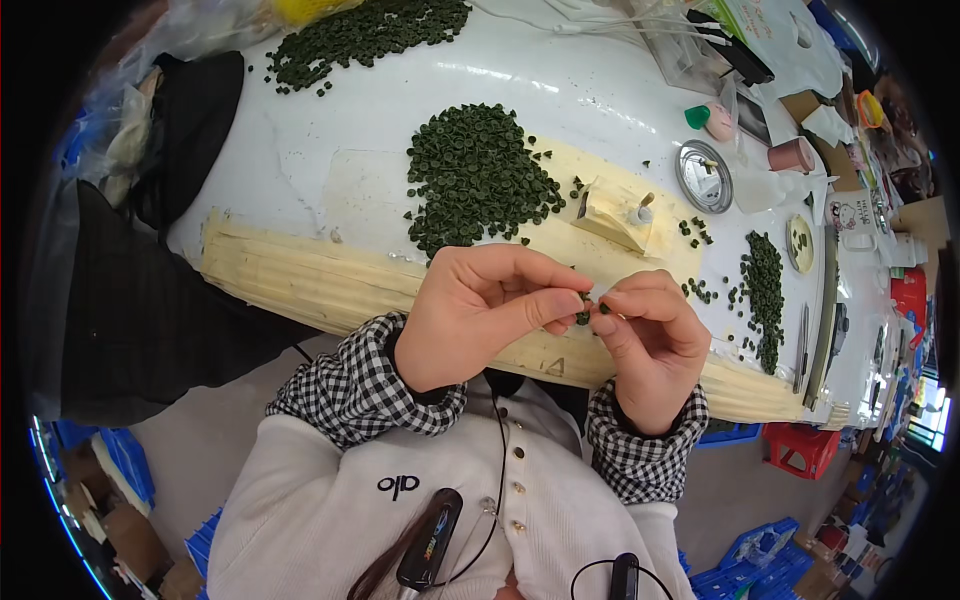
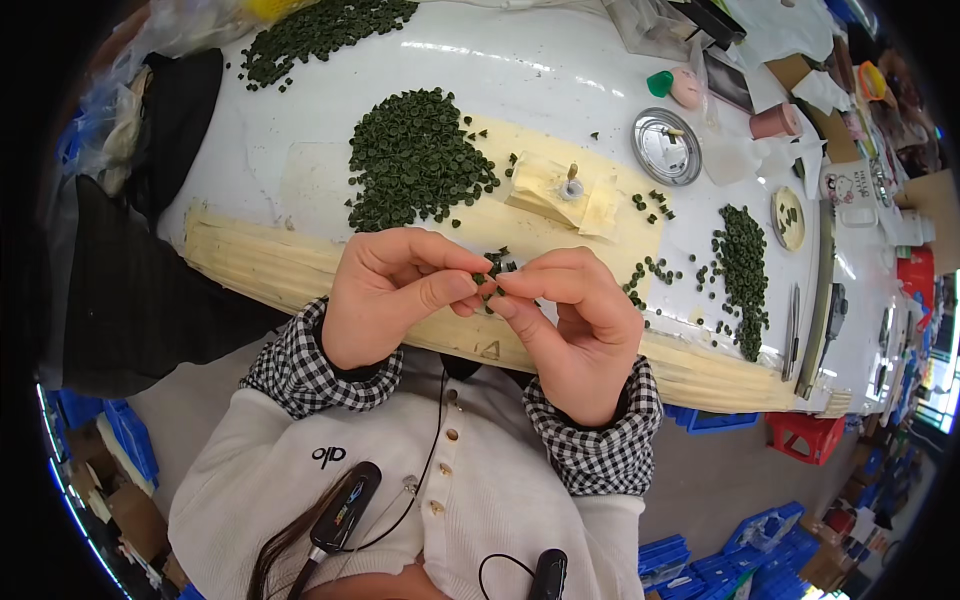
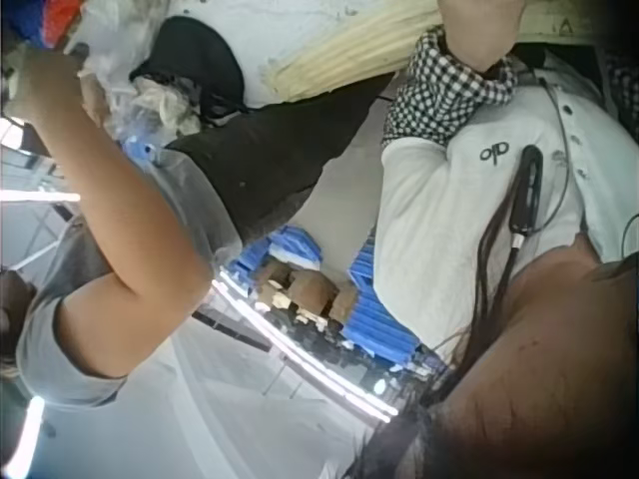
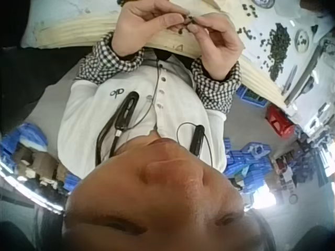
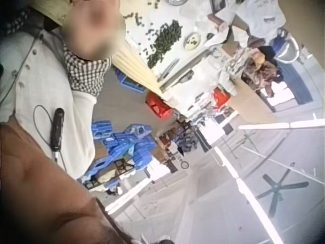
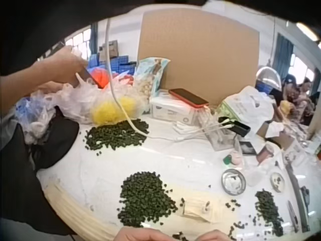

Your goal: The person is sorting small green plastic toy components at a workbench.

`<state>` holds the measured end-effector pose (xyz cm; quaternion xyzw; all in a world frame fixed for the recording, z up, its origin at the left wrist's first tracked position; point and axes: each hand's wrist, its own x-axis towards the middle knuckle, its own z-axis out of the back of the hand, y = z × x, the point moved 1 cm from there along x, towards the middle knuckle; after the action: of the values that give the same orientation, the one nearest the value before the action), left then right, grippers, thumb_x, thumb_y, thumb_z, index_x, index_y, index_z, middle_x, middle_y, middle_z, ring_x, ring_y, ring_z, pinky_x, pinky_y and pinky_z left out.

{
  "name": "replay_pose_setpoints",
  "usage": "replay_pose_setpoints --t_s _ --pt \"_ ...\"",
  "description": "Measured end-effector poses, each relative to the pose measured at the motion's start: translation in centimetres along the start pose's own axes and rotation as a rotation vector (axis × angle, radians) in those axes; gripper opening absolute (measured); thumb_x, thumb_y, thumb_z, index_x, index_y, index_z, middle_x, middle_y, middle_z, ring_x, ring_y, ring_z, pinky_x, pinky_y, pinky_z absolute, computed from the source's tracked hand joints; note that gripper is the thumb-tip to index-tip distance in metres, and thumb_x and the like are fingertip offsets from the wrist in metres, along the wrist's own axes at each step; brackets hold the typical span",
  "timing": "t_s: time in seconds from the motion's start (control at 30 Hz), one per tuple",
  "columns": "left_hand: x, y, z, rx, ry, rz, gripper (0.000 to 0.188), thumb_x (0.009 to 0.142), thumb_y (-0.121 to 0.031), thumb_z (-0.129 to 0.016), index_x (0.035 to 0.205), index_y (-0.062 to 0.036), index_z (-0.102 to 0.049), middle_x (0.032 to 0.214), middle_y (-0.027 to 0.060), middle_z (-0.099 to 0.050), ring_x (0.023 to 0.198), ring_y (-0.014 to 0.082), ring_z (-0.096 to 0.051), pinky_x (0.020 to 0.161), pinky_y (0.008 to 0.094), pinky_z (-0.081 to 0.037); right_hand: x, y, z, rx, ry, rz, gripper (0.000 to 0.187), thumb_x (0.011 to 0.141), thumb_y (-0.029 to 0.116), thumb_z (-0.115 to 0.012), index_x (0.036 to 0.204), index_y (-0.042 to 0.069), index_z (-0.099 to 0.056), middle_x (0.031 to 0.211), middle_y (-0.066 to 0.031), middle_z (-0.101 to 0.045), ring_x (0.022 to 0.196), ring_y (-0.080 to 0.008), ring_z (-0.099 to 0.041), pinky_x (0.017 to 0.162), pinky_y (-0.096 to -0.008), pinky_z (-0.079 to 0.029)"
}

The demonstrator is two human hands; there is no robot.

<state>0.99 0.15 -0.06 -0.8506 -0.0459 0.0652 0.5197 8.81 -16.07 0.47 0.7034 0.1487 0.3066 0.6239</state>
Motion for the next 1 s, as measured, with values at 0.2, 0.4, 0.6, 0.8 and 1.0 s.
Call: replay_pose_setpoints --t_s 0.2,0.4,0.6,0.8,1.0 --pt "-0.1 -0.1 -0.2 0.017 0.013 -0.003 0.014 0.088 0.001 -0.062 0.1 0.0053 -0.066 0.089 0.0117 -0.068 0.077 0.012 -0.064 0.072 0.024 -0.054 0.0 0.0 -0.1 -0.045 0.004 0.007 0.022 0.074 -0.011 -0.07 0.093 0.0 -0.066 0.091 -0.0092 -0.061 0.083 -0.0158 -0.059 0.075 -0.0261 -0.049" --pt "0.0 0.0 -0.1 0.01 0.014 0.005 0.015 0.087 -0.001 -0.064 0.101 0.0063 -0.065 0.086 0.0099 -0.068 0.076 0.0098 -0.063 0.07 0.0219 -0.053 0.2 -0.1 -0.1 -0.07 0.007 0.033 0.02 0.074 -0.01 -0.071 0.09 0.001 -0.069 0.089 -0.0087 -0.063 0.08 -0.015 -0.061 0.07 -0.025 -0.049" --pt "0.1 0.3 0.0 0.013 0.005 -0.001 0.015 0.087 0.0 -0.064 0.1 0.0067 -0.065 0.086 0.01 -0.068 0.076 0.0098 -0.063 0.071 0.0216 -0.052 0.1 0.1 0.0 -0.195 0.004 0.071 0.019 0.074 -0.009 -0.072 0.09 0.002 -0.071 0.088 -0.0085 -0.065 0.078 -0.0151 -0.062 0.067 -0.0239 -0.049" --pt "-0.2 0.7 -0.2 0.014 -0.009 -0.107 0.016 0.087 0.001 -0.063 0.102 0.0069 -0.065 0.089 0.0102 -0.067 0.078 0.0098 -0.062 0.071 0.0213 -0.051 0.2 -0.3 0.1 -0.104 0.037 0.035 0.023 0.076 -0.009 -0.069 0.097 0.001 -0.071 0.09 -0.0106 -0.066 0.08 -0.0162 -0.063 0.069 -0.0236 -0.05" --pt "-0.1 0.2 0.0 0.164 -0.063 -0.25 0.017 0.085 0.008 -0.061 0.102 0.0053 -0.065 0.095 0.0134 -0.065 0.082 0.0146 -0.063 0.073 0.0249 -0.053 0.0 0.3 -0.9 -0.278 -0.02 0.112 0.03 0.079 -0.009 -0.066 0.107 0.001 -0.068 0.095 -0.0132 -0.066 0.085 -0.019 -0.064 0.074 -0.0254 -0.051"
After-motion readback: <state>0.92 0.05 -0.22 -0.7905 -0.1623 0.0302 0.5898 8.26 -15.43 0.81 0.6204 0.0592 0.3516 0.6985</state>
